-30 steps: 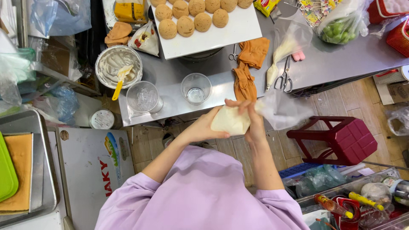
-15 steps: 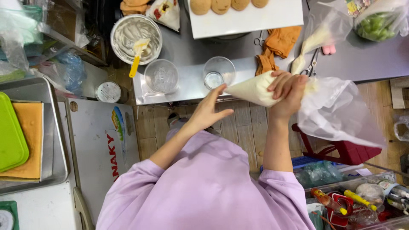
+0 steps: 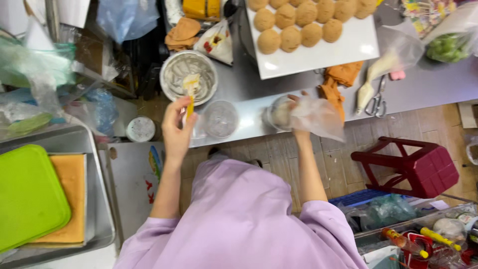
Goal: The person arranges round cookies on a white tray, then scoops a white creamy mixture from a metal bowl into a plastic piping bag using a spatula. The person twists the bag to prepare it for piping.
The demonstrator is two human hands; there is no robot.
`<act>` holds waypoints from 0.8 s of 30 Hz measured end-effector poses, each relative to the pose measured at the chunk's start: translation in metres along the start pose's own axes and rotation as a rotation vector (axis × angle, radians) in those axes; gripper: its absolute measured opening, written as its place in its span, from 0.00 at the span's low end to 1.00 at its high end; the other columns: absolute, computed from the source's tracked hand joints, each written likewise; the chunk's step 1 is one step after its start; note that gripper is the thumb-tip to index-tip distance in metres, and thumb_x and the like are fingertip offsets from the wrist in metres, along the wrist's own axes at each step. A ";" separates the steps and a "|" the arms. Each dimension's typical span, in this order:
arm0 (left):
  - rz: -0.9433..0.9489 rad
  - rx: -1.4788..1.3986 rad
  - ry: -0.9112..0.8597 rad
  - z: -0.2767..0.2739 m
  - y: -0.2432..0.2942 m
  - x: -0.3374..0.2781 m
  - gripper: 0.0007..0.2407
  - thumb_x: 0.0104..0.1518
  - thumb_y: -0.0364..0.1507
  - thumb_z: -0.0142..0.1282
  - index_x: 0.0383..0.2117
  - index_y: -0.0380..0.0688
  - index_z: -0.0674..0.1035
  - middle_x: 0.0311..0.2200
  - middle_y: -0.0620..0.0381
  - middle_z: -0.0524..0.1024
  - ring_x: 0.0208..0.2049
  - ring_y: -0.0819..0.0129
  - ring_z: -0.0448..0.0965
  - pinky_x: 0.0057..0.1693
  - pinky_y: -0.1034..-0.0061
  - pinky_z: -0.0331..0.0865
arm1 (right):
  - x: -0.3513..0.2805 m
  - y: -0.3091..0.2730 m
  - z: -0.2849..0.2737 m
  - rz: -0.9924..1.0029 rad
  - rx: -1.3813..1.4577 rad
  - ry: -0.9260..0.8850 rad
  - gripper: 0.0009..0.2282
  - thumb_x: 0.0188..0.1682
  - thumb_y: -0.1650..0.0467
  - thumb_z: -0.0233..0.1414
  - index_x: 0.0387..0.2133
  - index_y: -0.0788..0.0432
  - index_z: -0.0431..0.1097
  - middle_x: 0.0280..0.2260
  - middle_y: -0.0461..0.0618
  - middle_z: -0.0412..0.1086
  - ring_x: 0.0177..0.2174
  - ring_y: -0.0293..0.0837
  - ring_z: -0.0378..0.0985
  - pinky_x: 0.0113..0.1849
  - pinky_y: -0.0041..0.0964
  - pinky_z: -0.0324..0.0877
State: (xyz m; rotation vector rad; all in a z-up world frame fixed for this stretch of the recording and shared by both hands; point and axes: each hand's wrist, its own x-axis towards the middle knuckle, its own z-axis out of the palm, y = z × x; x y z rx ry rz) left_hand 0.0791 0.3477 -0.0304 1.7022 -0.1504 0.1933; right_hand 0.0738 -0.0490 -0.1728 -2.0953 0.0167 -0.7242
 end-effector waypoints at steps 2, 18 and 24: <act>-0.019 -0.004 0.070 -0.032 -0.018 0.015 0.13 0.62 0.24 0.59 0.53 0.40 0.76 0.58 0.54 0.73 0.60 0.64 0.74 0.63 0.69 0.70 | -0.011 0.004 0.002 0.046 0.001 0.015 0.30 0.61 0.49 0.30 0.31 0.61 0.68 0.47 0.57 0.58 0.51 0.53 0.59 0.63 0.50 0.50; -0.416 0.555 -0.100 -0.077 -0.205 0.048 0.14 0.64 0.35 0.54 0.50 0.41 0.73 0.36 0.49 0.82 0.39 0.51 0.84 0.47 0.58 0.74 | 0.003 -0.050 -0.006 0.357 0.288 0.214 0.36 0.59 0.47 0.24 0.38 0.63 0.74 0.71 0.62 0.52 0.73 0.59 0.46 0.72 0.54 0.32; -0.295 0.549 -0.723 -0.062 -0.212 -0.004 0.29 0.44 0.38 0.70 0.53 0.41 0.74 0.53 0.43 0.78 0.56 0.52 0.79 0.60 0.62 0.72 | 0.001 -0.061 0.016 0.178 -0.043 0.100 0.38 0.60 0.48 0.23 0.36 0.61 0.79 0.66 0.58 0.61 0.69 0.58 0.51 0.70 0.58 0.38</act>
